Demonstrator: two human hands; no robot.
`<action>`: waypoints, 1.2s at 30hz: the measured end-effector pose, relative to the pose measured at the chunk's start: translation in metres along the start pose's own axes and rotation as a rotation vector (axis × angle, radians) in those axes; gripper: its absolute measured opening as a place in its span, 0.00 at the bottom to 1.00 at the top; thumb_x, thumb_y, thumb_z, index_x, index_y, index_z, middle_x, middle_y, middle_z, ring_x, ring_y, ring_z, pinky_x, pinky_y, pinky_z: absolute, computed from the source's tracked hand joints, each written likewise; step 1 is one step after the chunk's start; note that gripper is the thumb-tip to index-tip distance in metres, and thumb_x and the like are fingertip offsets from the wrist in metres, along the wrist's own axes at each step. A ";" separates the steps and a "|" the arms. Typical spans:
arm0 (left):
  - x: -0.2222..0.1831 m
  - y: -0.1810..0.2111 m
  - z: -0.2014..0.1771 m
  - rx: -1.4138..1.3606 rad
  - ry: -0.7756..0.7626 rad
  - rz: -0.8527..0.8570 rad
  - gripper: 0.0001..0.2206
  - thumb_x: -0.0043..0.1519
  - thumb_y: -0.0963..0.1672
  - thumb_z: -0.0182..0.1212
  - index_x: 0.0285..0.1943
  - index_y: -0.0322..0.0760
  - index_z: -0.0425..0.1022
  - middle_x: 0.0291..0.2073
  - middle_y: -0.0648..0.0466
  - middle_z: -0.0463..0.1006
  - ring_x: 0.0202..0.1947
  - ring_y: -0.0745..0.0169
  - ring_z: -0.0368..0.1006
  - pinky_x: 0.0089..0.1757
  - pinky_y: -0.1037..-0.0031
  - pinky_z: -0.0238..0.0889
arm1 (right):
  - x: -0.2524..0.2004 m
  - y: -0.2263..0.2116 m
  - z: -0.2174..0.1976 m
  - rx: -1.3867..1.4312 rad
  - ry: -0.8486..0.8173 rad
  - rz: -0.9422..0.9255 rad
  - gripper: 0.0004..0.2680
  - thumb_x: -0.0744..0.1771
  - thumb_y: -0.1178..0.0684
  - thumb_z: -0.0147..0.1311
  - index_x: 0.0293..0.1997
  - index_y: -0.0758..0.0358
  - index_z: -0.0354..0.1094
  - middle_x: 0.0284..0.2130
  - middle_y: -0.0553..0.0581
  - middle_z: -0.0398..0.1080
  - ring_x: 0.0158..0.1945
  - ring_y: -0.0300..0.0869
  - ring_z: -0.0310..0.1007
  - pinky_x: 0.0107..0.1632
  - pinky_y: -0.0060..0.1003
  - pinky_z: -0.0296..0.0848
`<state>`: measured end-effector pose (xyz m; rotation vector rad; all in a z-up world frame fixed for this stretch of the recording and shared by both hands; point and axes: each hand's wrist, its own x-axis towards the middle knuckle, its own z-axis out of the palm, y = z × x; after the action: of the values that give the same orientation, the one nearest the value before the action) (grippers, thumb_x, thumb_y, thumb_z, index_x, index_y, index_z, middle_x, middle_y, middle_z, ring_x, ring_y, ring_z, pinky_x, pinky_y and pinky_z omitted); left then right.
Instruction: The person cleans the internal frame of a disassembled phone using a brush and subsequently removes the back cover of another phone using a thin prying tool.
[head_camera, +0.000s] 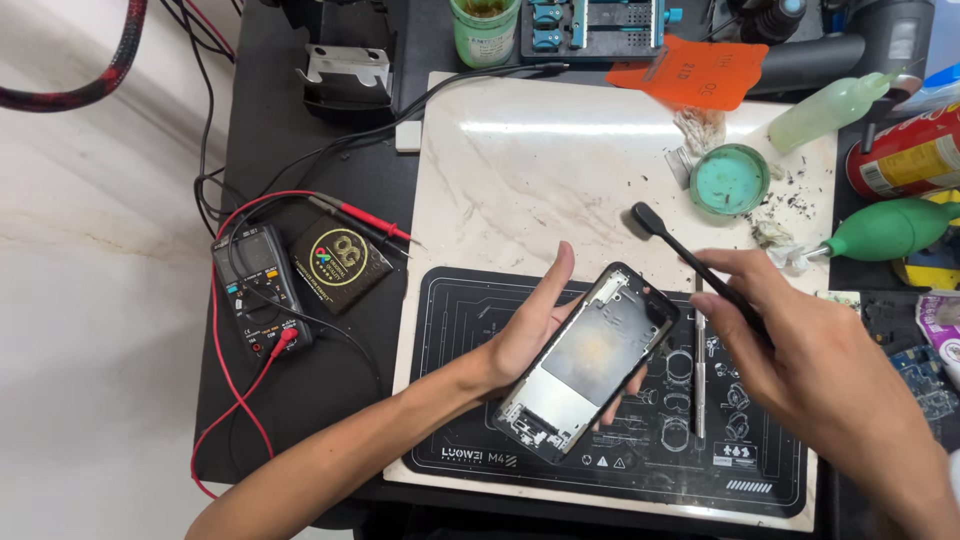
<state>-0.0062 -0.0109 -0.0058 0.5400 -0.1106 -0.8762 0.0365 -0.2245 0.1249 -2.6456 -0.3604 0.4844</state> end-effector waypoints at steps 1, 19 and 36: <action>0.000 -0.001 0.000 -0.004 0.003 -0.008 0.49 0.65 0.70 0.21 0.64 0.26 0.65 0.37 0.39 0.76 0.29 0.50 0.78 0.30 0.63 0.75 | -0.001 -0.003 -0.002 -0.068 -0.041 0.044 0.15 0.67 0.49 0.53 0.61 0.56 0.65 0.25 0.61 0.74 0.23 0.49 0.76 0.27 0.44 0.71; 0.004 -0.002 0.010 0.301 0.038 -0.087 0.53 0.55 0.72 0.17 0.74 0.32 0.52 0.32 0.45 0.74 0.25 0.60 0.75 0.29 0.70 0.74 | 0.015 0.024 0.011 0.464 -0.089 0.038 0.12 0.66 0.50 0.59 0.51 0.63 0.76 0.36 0.56 0.81 0.32 0.39 0.77 0.33 0.37 0.73; 0.006 0.000 0.022 0.703 0.085 -0.233 0.54 0.49 0.72 0.14 0.71 0.36 0.53 0.28 0.53 0.71 0.23 0.67 0.72 0.25 0.72 0.70 | 0.017 0.015 0.015 0.625 -0.437 0.077 0.10 0.60 0.48 0.65 0.29 0.64 0.72 0.17 0.44 0.62 0.22 0.31 0.56 0.23 0.30 0.52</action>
<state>-0.0086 -0.0244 0.0124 1.2640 -0.2870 -1.0353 0.0488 -0.2264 0.1007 -1.9419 -0.1896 1.0185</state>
